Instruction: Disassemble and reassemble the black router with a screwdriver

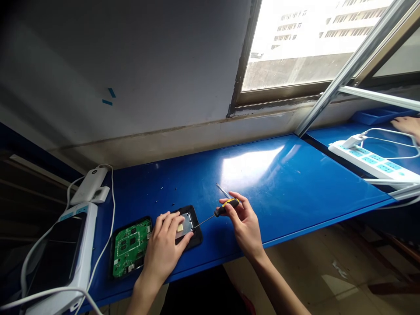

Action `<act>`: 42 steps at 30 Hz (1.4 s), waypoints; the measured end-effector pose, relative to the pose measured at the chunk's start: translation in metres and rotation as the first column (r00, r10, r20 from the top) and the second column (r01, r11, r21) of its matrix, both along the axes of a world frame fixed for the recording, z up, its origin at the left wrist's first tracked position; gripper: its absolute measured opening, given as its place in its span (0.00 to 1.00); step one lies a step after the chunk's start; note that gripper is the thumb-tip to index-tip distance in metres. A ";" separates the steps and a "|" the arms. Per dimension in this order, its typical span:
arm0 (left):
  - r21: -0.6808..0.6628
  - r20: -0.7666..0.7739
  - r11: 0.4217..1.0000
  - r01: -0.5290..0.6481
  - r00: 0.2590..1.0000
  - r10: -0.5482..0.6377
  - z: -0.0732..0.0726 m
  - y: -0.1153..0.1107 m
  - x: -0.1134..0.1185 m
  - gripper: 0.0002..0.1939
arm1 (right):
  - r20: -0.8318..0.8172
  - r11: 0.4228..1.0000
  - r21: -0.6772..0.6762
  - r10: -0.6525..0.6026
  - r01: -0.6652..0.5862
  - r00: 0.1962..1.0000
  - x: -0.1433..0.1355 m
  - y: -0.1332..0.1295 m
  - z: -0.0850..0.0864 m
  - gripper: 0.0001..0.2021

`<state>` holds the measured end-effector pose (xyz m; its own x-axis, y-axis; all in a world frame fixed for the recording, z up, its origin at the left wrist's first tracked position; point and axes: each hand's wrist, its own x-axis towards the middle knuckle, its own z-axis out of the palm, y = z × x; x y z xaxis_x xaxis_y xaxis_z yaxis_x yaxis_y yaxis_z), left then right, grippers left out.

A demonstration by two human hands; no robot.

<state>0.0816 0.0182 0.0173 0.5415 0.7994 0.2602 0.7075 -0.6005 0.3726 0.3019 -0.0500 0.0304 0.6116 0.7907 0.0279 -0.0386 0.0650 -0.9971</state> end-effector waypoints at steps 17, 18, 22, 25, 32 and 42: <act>-0.014 -0.008 1.000 0.009 1.000 -0.010 0.001 0.001 0.000 0.16 | -0.020 0.999 0.027 0.023 -0.022 1.000 -0.002 0.000 -0.006 0.20; -0.013 -0.008 1.000 0.011 1.000 -0.011 0.001 0.001 0.000 0.16 | -0.025 0.999 0.028 0.025 -0.024 0.999 -0.002 0.000 -0.006 0.20; -0.008 -0.003 1.000 0.007 1.000 -0.007 0.001 0.000 0.000 0.16 | -0.042 0.999 0.041 0.032 -0.030 0.999 -0.004 0.000 -0.005 0.20; 0.001 0.004 1.000 -0.001 1.000 0.001 0.002 0.000 0.000 0.15 | -0.042 0.998 0.050 0.040 -0.038 0.998 -0.005 0.000 -0.005 0.20; 0.011 0.003 1.000 0.000 1.000 0.000 0.000 0.000 0.000 0.15 | -0.050 0.997 0.066 0.048 -0.045 0.998 -0.004 0.000 -0.008 0.19; 0.063 0.022 0.998 0.003 1.000 -0.005 0.004 -0.001 0.003 0.13 | -0.053 0.994 0.093 0.055 -0.050 0.997 -0.003 0.000 -0.010 0.18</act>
